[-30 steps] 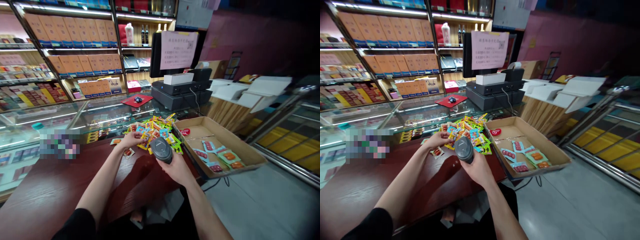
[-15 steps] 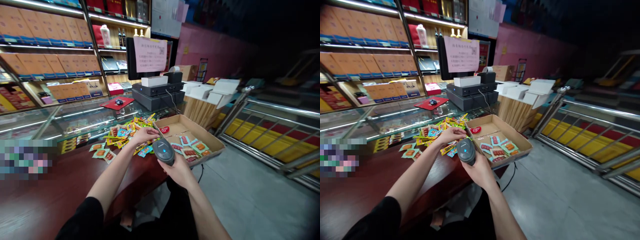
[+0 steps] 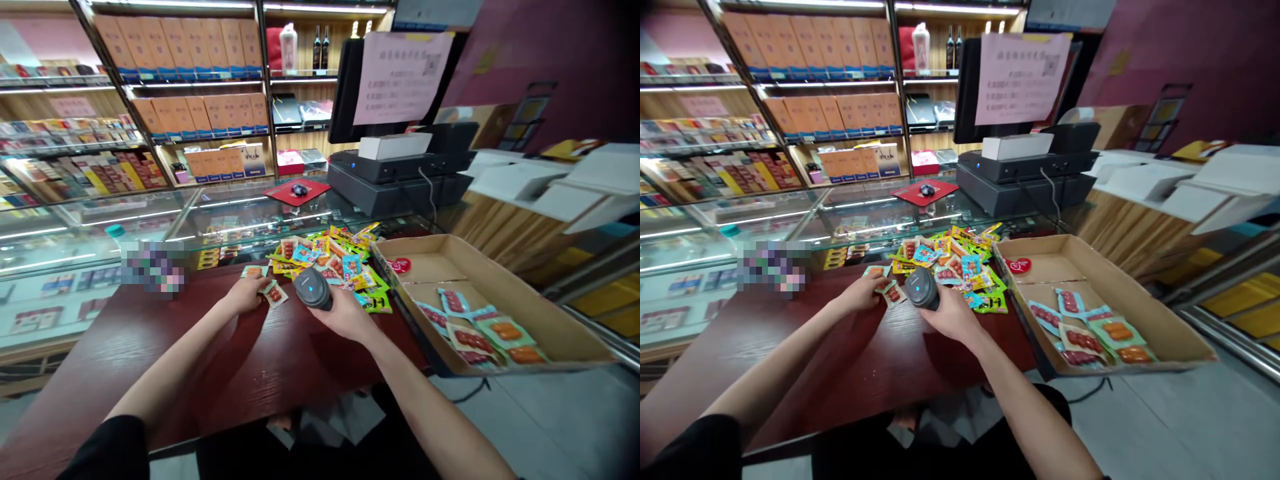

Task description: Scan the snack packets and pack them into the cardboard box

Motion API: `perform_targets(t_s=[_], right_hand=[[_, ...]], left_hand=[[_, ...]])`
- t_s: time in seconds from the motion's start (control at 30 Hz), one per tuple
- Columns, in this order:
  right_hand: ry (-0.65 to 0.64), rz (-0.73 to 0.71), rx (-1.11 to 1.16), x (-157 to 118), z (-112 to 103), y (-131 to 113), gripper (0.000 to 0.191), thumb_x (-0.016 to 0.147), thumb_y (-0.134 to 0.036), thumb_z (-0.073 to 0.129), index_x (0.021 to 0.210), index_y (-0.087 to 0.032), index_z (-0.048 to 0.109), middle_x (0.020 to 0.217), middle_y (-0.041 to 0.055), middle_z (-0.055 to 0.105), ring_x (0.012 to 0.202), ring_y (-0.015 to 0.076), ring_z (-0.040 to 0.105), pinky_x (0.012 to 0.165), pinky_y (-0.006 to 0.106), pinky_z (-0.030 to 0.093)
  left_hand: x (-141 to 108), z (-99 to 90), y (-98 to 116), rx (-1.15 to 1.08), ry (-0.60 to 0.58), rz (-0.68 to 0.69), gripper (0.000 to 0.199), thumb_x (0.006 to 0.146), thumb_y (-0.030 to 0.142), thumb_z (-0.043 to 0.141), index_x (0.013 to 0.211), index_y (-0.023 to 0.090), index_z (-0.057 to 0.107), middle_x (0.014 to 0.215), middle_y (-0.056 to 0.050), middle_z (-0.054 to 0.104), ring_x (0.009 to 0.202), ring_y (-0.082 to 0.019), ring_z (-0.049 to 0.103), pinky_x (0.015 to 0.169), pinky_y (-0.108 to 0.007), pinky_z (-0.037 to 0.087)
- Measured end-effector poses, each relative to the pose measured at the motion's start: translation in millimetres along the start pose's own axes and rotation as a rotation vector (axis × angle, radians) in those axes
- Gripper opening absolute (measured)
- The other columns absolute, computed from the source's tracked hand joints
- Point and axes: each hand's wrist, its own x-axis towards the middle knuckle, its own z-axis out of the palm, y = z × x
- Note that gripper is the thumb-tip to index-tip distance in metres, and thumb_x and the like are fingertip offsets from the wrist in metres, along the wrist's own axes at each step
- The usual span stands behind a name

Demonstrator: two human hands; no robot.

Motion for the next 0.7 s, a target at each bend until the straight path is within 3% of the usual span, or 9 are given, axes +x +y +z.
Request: perform_targets(t_s=[0.1, 0.23, 0.4, 0.57, 0.7], right_hand=[[-0.046, -0.017, -0.020, 4.6, 5.5, 1.7, 0.030, 0.075, -0.034, 0.068, 0.100, -0.017, 0.069, 0.094, 0.0089, 0.074, 0.086, 0.0252, 0.069, 0.073, 0.031, 0.050], [-0.141, -0.060, 0.085, 2.4, 5.1, 2.2, 0.030, 0.075, -0.031, 0.067, 0.102, -0.017, 0.067, 0.096, 0.0066, 0.074, 0.088, 0.0227, 0.069, 0.075, 0.030, 0.051], [-0.167, -0.044, 0.131, -4.0, -4.1, -0.7, 0.028, 0.075, -0.027, 0.066, 0.101, -0.019, 0.067, 0.086, 0.0031, 0.074, 0.087, 0.0216, 0.068, 0.074, 0.031, 0.052], [-0.098, -0.038, 0.121, -17.2, -15.3, 6.6, 0.018, 0.074, -0.028, 0.066, 0.090, -0.019, 0.069, 0.074, 0.0031, 0.072, 0.080, 0.0220, 0.068, 0.069, 0.030, 0.052], [-0.062, -0.024, 0.112, -31.4, -23.7, 15.1, 0.019, 0.076, -0.030, 0.065, 0.091, -0.018, 0.069, 0.077, 0.0033, 0.073, 0.075, 0.0212, 0.067, 0.068, 0.030, 0.052]], left_hand=[[-1.9, 4.0, -8.0, -0.161, 0.074, -0.056, 0.053, 0.067, 0.010, 0.058, 0.117, 0.025, 0.067, 0.120, -0.007, 0.066, 0.109, -0.026, 0.061, 0.095, -0.031, 0.045], [1.5, -5.2, -0.2, -0.634, 0.157, -0.127, 0.042, 0.068, 0.024, 0.069, 0.109, 0.018, 0.068, 0.104, -0.007, 0.072, 0.091, -0.023, 0.067, 0.083, -0.032, 0.051], [9.4, -15.8, 34.1, -1.093, -0.041, -0.219, 0.039, 0.062, 0.039, 0.079, 0.090, 0.013, 0.071, 0.083, -0.007, 0.073, 0.069, -0.017, 0.066, 0.066, -0.030, 0.052], [16.2, -10.0, 65.7, -1.274, -0.128, -0.231, 0.049, 0.058, 0.036, 0.084, 0.099, 0.014, 0.069, 0.083, -0.006, 0.072, 0.055, -0.010, 0.059, 0.049, -0.021, 0.042], [18.0, -9.5, 84.6, -1.313, -0.156, -0.217, 0.046, 0.058, 0.030, 0.085, 0.098, 0.014, 0.068, 0.087, -0.007, 0.073, 0.053, -0.007, 0.056, 0.046, -0.019, 0.037]])
